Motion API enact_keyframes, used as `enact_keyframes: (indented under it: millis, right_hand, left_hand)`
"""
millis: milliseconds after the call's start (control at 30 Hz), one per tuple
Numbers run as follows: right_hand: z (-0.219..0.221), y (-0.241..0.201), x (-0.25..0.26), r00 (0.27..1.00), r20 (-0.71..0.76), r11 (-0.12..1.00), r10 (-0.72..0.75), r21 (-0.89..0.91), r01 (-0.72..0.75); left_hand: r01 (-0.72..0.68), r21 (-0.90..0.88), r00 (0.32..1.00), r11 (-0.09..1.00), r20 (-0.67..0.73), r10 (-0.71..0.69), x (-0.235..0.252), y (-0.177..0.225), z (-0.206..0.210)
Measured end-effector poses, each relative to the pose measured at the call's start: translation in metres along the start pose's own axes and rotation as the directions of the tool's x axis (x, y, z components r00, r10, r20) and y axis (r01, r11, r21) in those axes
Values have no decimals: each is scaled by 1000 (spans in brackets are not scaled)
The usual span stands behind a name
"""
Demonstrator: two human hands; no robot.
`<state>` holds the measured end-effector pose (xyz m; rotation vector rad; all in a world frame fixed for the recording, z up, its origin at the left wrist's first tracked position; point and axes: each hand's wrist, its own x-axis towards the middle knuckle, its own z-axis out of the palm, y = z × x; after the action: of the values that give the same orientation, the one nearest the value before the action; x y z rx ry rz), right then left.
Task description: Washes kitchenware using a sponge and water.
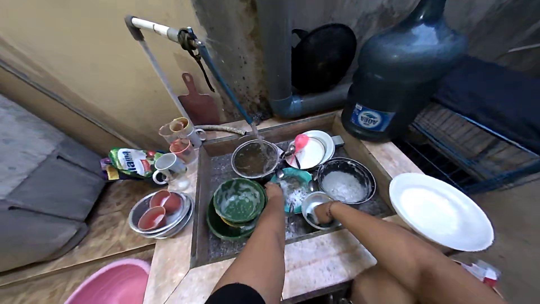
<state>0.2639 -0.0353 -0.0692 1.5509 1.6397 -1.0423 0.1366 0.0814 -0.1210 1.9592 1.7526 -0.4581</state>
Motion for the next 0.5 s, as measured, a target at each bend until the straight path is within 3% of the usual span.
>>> enact_keyframes:
  millis: [133,300,500]
  right_hand:
    - [0,3,-3,1000,2,999,21,24,-21]
    - [0,1,-2,1000,-9,1000,18,17,-18]
    - [0,0,-3,1000,-7,1000,23,11,-23]
  left_hand:
    - [20,121,1000,992,8,-21,6,0,3]
    - [147,-273,989,951,59,-136,-12,1,-22]
    - [156,-536,988,830,66,-142,-19,-4,-26]
